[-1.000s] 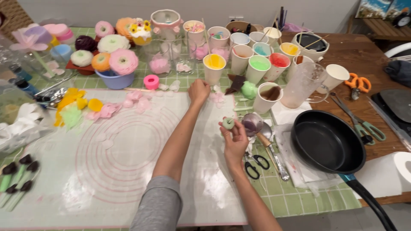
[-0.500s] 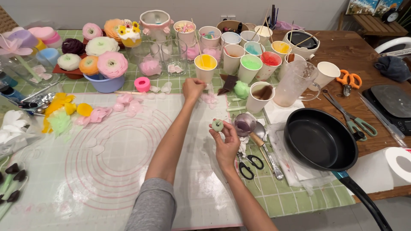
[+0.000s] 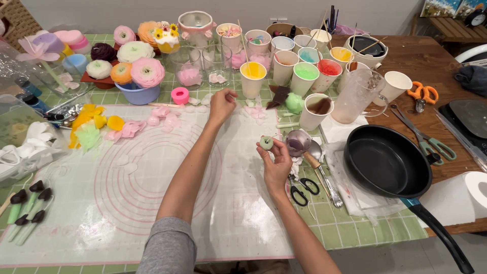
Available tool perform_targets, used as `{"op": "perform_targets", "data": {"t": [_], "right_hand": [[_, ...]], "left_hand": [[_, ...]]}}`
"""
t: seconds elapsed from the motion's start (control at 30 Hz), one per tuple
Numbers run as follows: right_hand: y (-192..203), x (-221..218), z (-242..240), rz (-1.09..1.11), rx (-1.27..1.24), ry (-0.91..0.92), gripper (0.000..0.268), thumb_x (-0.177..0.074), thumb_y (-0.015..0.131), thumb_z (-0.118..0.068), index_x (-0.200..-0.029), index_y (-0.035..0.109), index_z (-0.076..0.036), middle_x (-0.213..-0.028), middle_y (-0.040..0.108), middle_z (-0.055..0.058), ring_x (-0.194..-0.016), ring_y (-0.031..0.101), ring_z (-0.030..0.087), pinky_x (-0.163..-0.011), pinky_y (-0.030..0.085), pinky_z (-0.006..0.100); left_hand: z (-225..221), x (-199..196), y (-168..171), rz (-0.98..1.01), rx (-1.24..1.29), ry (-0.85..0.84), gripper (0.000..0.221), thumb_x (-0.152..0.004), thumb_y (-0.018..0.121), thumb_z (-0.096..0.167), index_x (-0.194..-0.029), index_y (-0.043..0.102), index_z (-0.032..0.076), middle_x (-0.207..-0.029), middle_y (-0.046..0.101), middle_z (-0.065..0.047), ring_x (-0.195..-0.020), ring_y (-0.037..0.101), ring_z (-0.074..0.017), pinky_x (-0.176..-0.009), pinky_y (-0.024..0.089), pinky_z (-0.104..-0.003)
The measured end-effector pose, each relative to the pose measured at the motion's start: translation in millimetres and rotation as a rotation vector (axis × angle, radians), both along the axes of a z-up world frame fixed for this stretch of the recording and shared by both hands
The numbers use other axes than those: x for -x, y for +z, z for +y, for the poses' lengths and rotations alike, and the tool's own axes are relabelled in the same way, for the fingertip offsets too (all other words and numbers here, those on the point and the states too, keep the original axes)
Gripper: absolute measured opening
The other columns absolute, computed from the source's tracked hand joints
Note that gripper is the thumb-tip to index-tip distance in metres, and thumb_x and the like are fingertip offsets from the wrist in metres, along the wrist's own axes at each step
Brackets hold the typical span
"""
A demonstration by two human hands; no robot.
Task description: Assembling small decorative candle components by inserting wicks into wax pieces.
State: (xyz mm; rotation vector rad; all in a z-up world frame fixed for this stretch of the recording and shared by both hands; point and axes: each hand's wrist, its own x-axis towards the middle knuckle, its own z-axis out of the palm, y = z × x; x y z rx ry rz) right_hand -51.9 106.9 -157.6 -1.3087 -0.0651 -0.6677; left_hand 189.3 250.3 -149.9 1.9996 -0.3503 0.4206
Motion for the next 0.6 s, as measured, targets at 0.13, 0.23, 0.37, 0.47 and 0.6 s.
{"op": "perform_targets", "data": {"t": [0.13, 0.23, 0.37, 0.47, 0.6], "right_hand": [[3.9, 2.6, 0.9, 0.006, 0.009, 0.0, 0.037, -0.09, 0.076, 0.004, -0.122, 0.058, 0.003, -0.115, 0.073, 0.012, -0.107, 0.073, 0.02, -0.094, 0.059, 0.031], [5.5, 2.6, 1.2, 0.001, 0.024, -0.007, 0.036, -0.09, 0.076, 0.004, -0.122, 0.058, 0.003, -0.115, 0.073, 0.012, -0.106, 0.072, 0.02, -0.094, 0.058, 0.03], [4.3, 1.1, 1.0, -0.001, -0.005, -0.006, 0.037, -0.09, 0.076, 0.004, -0.122, 0.058, 0.003, -0.114, 0.073, 0.012, -0.106, 0.072, 0.019, -0.093, 0.058, 0.03], [4.5, 0.5, 0.8, 0.005, -0.021, -0.005, 0.037, -0.09, 0.076, 0.005, -0.122, 0.058, 0.003, -0.114, 0.072, 0.012, -0.106, 0.072, 0.019, -0.094, 0.058, 0.03], [5.4, -0.6, 0.9, 0.019, -0.048, -0.016, 0.037, -0.089, 0.075, 0.006, -0.122, 0.058, 0.004, -0.113, 0.072, 0.012, -0.105, 0.071, 0.018, -0.094, 0.057, 0.03]], "left_hand": [[8.2, -17.4, -17.6, 0.066, 0.074, -0.075, 0.019, -0.069, 0.076, -0.004, -0.087, 0.078, 0.003, -0.077, 0.075, -0.008, -0.07, 0.071, -0.0164, -0.066, 0.056, -0.03], [10.5, -22.1, -16.4, 0.174, 0.177, -0.038, 0.017, -0.072, 0.082, 0.001, -0.089, 0.08, 0.004, -0.077, 0.077, -0.005, -0.069, 0.071, -0.0117, -0.065, 0.055, -0.026], [9.1, -22.2, -9.8, 0.253, 0.147, -0.001, 0.019, -0.078, 0.074, 0.0, -0.093, 0.083, 0.007, -0.078, 0.077, -0.007, -0.07, 0.072, -0.0142, -0.068, 0.056, -0.029], [-0.2, -10.8, 11.9, 0.223, 0.09, 0.016, 0.023, -0.081, 0.069, 0.0, -0.095, 0.084, 0.012, -0.085, 0.078, -0.007, -0.075, 0.073, -0.0157, -0.072, 0.056, -0.03], [-32.9, -15.0, 25.1, -0.165, 0.035, -0.235, 0.038, -0.08, 0.056, -0.009, -0.098, 0.084, 0.01, -0.096, 0.073, -0.013, -0.084, 0.072, -0.0218, -0.077, 0.056, -0.034]]}}
